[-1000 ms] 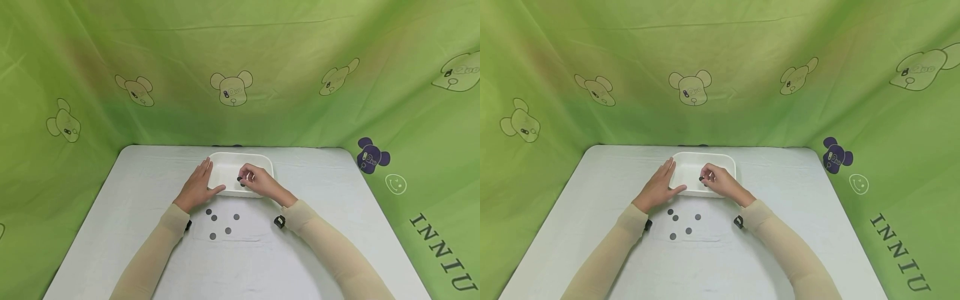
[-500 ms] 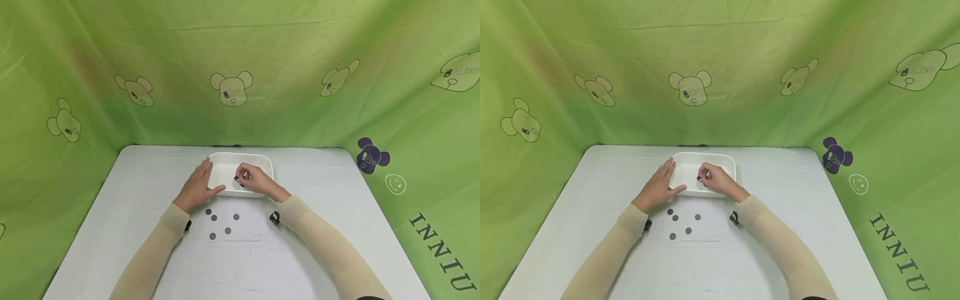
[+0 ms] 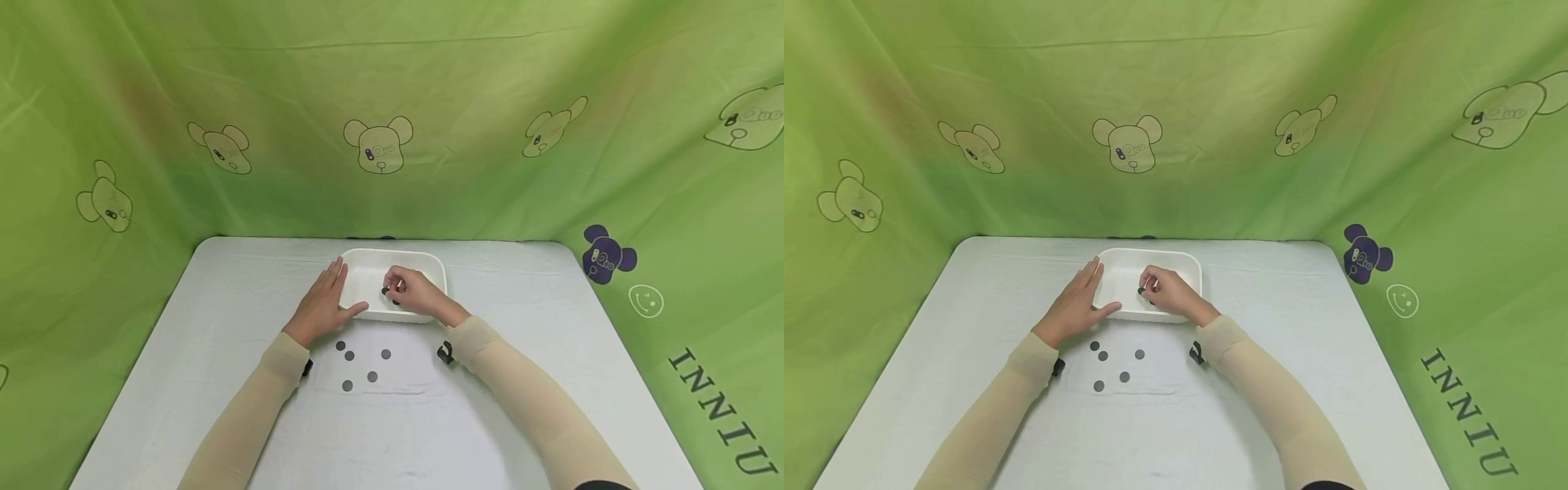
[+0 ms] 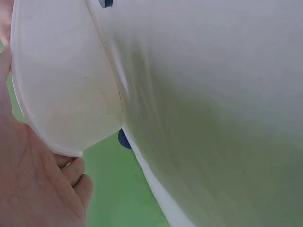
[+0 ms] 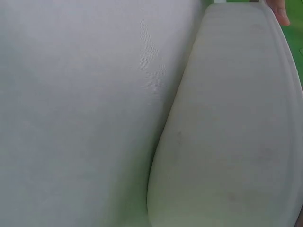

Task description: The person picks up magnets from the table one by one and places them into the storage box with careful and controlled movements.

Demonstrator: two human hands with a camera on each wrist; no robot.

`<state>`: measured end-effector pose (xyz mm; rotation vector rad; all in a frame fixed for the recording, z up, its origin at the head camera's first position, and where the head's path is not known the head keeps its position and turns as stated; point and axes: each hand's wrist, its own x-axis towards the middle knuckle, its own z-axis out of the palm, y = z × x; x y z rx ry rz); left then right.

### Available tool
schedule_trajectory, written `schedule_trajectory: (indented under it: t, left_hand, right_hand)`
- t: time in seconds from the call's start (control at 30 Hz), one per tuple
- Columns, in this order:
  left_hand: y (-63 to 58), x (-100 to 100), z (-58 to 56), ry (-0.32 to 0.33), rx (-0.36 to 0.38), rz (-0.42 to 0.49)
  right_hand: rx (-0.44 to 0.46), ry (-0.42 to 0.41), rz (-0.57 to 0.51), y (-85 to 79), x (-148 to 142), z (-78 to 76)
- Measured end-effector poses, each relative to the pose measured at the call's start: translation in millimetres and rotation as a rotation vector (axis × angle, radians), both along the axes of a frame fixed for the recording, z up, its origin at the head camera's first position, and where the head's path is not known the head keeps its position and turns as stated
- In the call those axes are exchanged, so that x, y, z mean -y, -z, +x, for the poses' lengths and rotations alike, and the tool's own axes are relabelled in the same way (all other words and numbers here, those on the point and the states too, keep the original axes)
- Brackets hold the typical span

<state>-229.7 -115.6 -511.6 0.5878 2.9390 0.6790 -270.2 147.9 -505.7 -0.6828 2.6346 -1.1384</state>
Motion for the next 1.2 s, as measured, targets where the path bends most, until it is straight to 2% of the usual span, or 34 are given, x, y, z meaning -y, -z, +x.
schedule_trajectory:
  t: [0.3,0.6,1.2]
  left_hand:
    - [2.1,0,-0.7,-0.004,-0.007,0.002]
    - [2.0,1,0.7,0.008,-0.020,0.006]
    - [2.0,0,0.3,0.006,-0.022,-0.001]
  right_hand:
    - [0.020,-0.020,0.025,-0.2,4,-2.1]
    - [0.064,-0.003,0.044,1.8,9,-4.9]
    - [0.027,-0.030,0.088,6.4,13,-6.1]
